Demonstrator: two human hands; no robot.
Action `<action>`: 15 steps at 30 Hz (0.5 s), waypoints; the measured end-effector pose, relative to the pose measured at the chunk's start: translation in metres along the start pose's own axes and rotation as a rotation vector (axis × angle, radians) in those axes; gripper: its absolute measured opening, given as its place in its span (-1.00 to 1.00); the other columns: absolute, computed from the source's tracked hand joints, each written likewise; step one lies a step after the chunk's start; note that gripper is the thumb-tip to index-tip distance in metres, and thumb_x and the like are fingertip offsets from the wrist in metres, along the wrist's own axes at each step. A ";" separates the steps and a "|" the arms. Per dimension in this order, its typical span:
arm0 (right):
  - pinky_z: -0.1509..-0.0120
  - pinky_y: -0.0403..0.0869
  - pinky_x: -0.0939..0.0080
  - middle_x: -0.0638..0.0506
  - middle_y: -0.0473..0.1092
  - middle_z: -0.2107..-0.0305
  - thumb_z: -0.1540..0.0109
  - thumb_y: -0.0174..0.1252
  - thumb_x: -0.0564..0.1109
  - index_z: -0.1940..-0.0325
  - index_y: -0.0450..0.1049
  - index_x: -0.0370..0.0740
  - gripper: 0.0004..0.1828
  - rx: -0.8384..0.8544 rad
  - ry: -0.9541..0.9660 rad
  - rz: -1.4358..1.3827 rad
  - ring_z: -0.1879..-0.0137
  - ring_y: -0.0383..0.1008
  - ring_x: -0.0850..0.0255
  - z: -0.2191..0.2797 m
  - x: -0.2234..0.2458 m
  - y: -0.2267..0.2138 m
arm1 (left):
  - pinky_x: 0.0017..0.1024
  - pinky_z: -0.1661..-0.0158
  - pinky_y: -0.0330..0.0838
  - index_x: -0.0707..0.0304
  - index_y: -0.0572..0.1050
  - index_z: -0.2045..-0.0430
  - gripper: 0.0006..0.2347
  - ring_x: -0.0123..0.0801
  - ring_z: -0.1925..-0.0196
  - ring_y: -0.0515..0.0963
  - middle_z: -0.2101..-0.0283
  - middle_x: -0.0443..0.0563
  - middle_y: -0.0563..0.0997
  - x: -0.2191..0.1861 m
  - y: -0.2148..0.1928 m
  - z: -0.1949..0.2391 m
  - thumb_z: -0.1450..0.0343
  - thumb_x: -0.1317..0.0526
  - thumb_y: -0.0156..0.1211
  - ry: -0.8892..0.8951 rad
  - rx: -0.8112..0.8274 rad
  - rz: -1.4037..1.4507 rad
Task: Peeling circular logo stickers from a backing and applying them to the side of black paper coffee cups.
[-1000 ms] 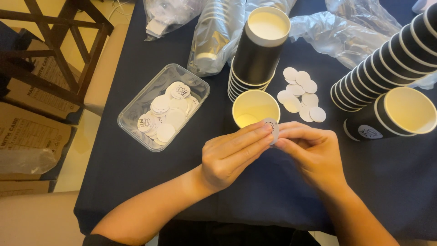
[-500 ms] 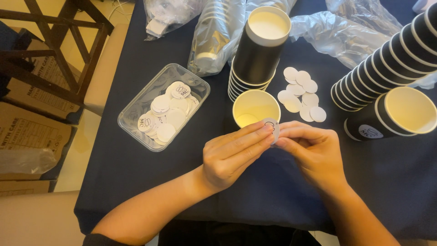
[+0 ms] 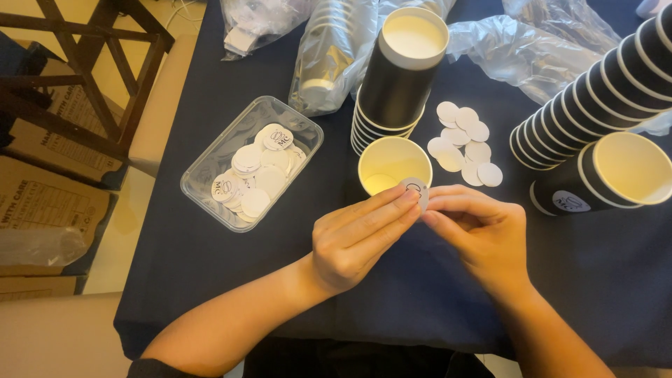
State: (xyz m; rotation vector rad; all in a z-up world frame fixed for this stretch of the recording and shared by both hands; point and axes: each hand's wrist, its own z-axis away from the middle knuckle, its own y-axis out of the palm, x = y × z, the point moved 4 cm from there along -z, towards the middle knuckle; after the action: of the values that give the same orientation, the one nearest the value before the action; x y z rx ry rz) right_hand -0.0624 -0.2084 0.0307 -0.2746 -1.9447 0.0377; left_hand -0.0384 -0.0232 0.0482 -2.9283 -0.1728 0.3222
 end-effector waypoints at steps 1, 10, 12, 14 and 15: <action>0.15 0.65 0.24 -0.27 0.60 0.31 -0.15 0.37 -0.43 0.25 0.63 -0.55 -0.89 -0.002 -0.002 0.003 0.26 0.63 0.19 0.000 0.000 0.000 | -0.36 0.03 0.74 0.41 0.68 0.13 -0.86 -0.09 -0.01 0.78 0.00 0.19 0.73 0.000 0.000 0.000 -0.50 0.42 0.21 -0.002 0.004 -0.006; 0.16 0.67 0.25 -0.26 0.59 0.31 -0.17 0.34 -0.43 0.24 0.63 -0.55 -0.91 -0.011 0.029 -0.037 0.27 0.62 0.22 0.000 -0.004 0.003 | -0.35 0.06 0.74 0.43 0.67 0.13 -0.86 -0.07 0.01 0.78 0.01 0.21 0.73 -0.001 0.000 -0.003 -0.50 0.44 0.20 -0.006 -0.014 -0.017; 0.16 0.67 0.23 -0.27 0.59 0.31 -0.17 0.34 -0.44 0.24 0.63 -0.55 -0.91 -0.009 0.028 -0.050 0.28 0.62 0.22 0.000 -0.005 0.003 | -0.36 0.06 0.74 0.41 0.68 0.13 -0.86 -0.08 0.01 0.78 0.00 0.20 0.73 -0.001 0.000 -0.003 -0.51 0.42 0.20 -0.003 -0.011 -0.023; 0.17 0.67 0.24 -0.27 0.58 0.31 -0.17 0.34 -0.44 0.25 0.62 -0.56 -0.91 -0.017 0.033 -0.077 0.28 0.63 0.22 0.000 -0.007 0.002 | -0.34 0.07 0.75 0.44 0.67 0.13 -0.86 -0.07 0.02 0.78 0.02 0.22 0.73 -0.001 0.000 -0.004 -0.50 0.44 0.21 0.006 -0.029 -0.024; 0.17 0.67 0.24 -0.27 0.58 0.31 -0.17 0.34 -0.44 0.25 0.62 -0.56 -0.91 -0.017 0.033 -0.077 0.28 0.63 0.22 0.001 -0.009 0.002 | -0.34 0.07 0.75 0.44 0.67 0.13 -0.86 -0.07 0.02 0.78 0.02 0.22 0.73 -0.001 0.000 -0.003 -0.50 0.44 0.21 0.006 -0.029 -0.024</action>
State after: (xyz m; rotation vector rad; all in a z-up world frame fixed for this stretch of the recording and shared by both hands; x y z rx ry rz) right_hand -0.0596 -0.2084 0.0220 -0.2102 -1.9223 -0.0332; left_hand -0.0385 -0.0237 0.0514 -2.9529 -0.2131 0.3094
